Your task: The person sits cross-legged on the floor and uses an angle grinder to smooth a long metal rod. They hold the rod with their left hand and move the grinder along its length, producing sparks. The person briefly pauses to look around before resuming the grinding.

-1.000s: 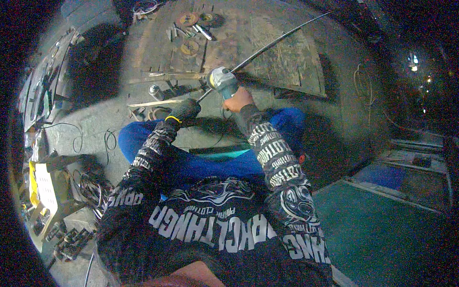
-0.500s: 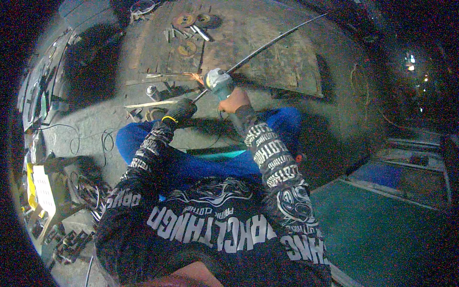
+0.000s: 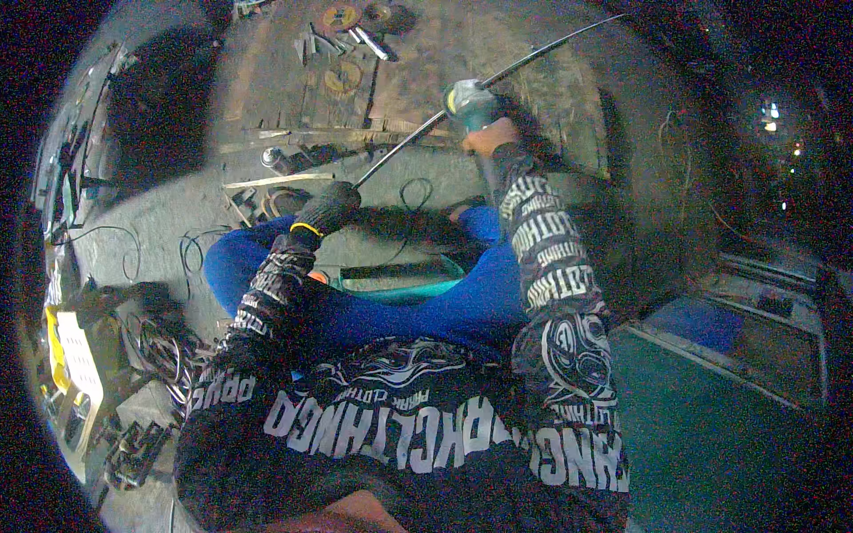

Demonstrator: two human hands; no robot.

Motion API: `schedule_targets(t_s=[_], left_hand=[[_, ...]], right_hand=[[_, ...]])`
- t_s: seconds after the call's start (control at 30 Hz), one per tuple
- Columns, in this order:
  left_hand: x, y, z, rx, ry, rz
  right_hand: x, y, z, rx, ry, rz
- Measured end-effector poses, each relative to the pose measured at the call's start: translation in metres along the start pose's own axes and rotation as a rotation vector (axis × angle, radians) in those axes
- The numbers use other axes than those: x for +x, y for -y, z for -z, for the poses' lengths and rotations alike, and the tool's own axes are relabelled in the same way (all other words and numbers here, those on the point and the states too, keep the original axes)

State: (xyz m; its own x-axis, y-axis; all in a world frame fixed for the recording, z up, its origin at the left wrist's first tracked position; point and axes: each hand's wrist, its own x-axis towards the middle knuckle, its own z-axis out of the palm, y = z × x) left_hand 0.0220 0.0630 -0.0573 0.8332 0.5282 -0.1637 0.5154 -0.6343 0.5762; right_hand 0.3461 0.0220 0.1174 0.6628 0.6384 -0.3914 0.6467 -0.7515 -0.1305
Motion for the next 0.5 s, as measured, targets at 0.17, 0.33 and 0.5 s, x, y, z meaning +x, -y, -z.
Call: schedule_targets(t_s=[0.17, 0.33, 0.5], left_hand=[[0.003, -0.002, 0.005, -0.054, 0.043, 0.068], [-0.004, -0.025, 0.035, -0.159, 0.056, 0.153], [0.006, -0.035, 0.055, -0.191, 0.109, 0.225]], right_hand=[[0.061, -0.009, 0.017, 0.049, -0.035, -0.082], [0.115, -0.026, 0.048, -0.346, 0.168, 0.267], [0.154, -0.042, 0.071, -0.355, 0.188, 0.218]])
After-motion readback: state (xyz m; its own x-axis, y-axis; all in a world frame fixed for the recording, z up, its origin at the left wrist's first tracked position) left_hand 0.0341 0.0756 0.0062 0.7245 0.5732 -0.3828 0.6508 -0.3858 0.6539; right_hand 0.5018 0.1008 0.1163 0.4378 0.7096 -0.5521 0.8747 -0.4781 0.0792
